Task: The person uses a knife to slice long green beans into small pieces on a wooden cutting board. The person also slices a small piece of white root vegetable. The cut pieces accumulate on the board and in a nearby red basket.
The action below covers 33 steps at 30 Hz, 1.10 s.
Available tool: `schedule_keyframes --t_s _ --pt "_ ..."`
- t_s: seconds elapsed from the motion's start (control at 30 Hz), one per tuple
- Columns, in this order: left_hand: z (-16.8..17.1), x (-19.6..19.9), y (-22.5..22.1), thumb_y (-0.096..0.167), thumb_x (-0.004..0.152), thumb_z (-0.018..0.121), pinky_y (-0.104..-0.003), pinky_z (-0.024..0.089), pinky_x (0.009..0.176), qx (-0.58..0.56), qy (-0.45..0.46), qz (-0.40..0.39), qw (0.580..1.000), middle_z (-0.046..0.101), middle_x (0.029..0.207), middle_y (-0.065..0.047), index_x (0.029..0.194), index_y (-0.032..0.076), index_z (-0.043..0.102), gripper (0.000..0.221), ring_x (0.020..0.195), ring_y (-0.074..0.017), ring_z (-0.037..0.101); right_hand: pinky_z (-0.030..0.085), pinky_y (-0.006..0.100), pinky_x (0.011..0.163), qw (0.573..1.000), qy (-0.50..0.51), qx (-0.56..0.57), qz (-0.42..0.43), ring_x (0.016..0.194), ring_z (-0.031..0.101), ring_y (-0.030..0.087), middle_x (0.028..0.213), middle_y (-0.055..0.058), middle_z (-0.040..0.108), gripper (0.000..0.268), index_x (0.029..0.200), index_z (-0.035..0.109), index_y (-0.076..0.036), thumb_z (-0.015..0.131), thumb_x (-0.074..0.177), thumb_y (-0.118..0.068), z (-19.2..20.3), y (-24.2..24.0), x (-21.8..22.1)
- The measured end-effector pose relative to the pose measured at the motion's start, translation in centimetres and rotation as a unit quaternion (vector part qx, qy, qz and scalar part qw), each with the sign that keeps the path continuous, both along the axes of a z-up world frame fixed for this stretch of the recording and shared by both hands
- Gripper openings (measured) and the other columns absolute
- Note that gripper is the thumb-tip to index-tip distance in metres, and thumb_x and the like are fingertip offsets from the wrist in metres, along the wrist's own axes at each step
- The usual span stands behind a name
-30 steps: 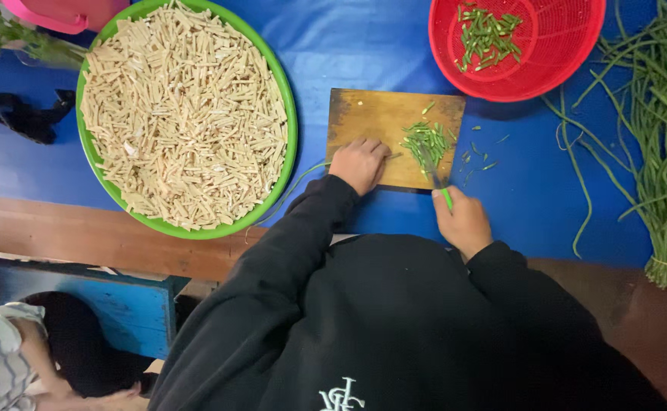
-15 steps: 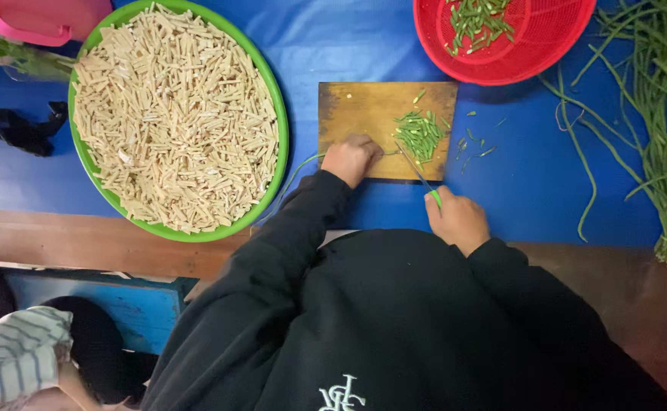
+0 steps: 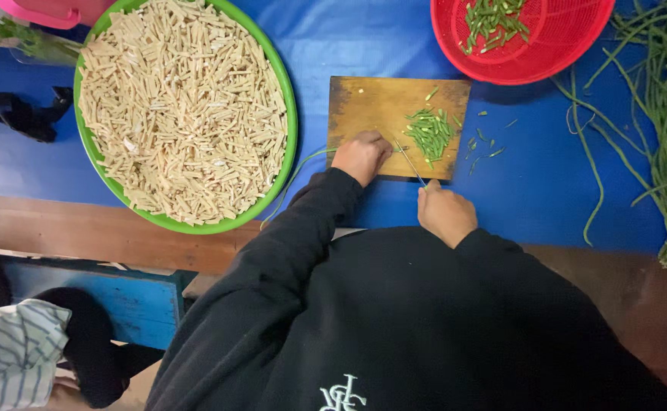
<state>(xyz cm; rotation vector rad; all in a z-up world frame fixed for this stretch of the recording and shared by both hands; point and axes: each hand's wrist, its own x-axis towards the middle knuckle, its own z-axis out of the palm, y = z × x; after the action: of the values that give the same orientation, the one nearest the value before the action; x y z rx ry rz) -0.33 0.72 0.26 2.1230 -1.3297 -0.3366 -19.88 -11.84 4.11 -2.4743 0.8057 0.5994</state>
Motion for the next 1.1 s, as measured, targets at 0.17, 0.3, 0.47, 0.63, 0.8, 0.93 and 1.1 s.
schedule_keyframes --t_s 0.17,0.3,0.47,0.63,0.8,0.93,1.1 --pt "-0.1 0.1 0.0 0.019 0.092 0.068 -0.044 0.056 0.075 0.041 -0.034 0.012 0.998 0.066 0.092 -0.009 0.094 0.010 0.070 0.009 0.094 -0.0305 0.067 0.054 0.062 0.074 1.000 0.004 0.014 -0.002 0.080 0.070 0.050 0.083 0.028 0.072 0.041 0.107 0.060 0.001 0.043 0.106 -0.037 -1.2 0.2 -0.6" --pt "0.1 0.4 0.6 0.019 0.091 0.064 -0.044 0.055 0.077 0.045 -0.042 0.055 0.997 0.066 0.097 -0.009 0.101 0.010 0.068 0.013 0.097 -0.0314 0.065 0.055 0.061 0.074 1.000 0.019 0.009 -0.006 0.080 0.071 0.050 0.083 0.028 0.072 0.043 0.107 0.060 0.000 0.042 0.106 -0.040 -1.2 -0.2 -3.0" --pt "0.4 0.8 0.2 0.018 0.093 0.063 -0.044 0.052 0.083 0.058 -0.128 0.052 0.989 0.065 0.096 -0.008 0.100 0.012 0.066 0.009 0.098 -0.0298 0.063 0.054 0.060 0.072 1.000 0.024 0.018 -0.006 0.077 0.070 0.049 0.079 0.027 0.071 0.042 0.106 0.062 -0.002 0.044 0.105 -0.040 -0.7 -1.0 -4.6" --pt "1.8 0.6 0.3 0.018 0.094 0.062 -0.046 0.051 0.078 -0.012 -0.118 0.022 0.993 0.065 0.093 -0.010 0.102 0.009 0.061 0.013 0.090 -0.0330 0.063 0.055 0.056 0.068 1.000 -0.005 -0.014 -0.002 0.072 0.071 0.045 0.075 0.025 0.071 0.042 0.100 0.066 -0.003 0.047 0.104 -0.041 0.9 -1.3 -6.1" --pt "2.8 -1.2 -0.5 0.031 0.095 0.064 -0.048 0.054 0.065 0.052 0.033 -0.005 0.998 0.070 0.082 -0.012 0.105 0.010 0.060 0.024 0.074 -0.0340 0.069 0.050 0.057 0.065 0.985 -0.125 0.012 -0.120 0.067 0.066 0.047 0.070 0.025 0.066 0.040 0.094 0.065 -0.001 0.051 0.105 -0.036 1.6 -1.7 -6.9" --pt "1.9 -2.2 -2.5 0.048 0.090 0.070 -0.047 0.056 0.061 0.098 0.030 0.017 0.995 0.074 0.079 -0.009 0.100 0.016 0.064 0.033 0.071 -0.0325 0.071 0.048 0.058 0.063 0.974 -0.164 0.012 -0.153 0.068 0.063 0.049 0.070 0.026 0.063 0.039 0.092 0.061 0.001 0.052 0.106 -0.035 1.3 -1.8 -7.2" --pt "-0.1 -2.7 -2.5 0.033 0.087 0.067 -0.047 0.056 0.063 0.074 0.025 0.030 0.996 0.076 0.086 -0.008 0.095 0.018 0.071 0.017 0.076 -0.0318 0.073 0.047 0.058 0.064 0.973 -0.155 0.026 -0.167 0.071 0.063 0.050 0.071 0.027 0.063 0.040 0.089 0.060 0.000 0.052 0.106 -0.036 0.9 -1.9 -7.2"
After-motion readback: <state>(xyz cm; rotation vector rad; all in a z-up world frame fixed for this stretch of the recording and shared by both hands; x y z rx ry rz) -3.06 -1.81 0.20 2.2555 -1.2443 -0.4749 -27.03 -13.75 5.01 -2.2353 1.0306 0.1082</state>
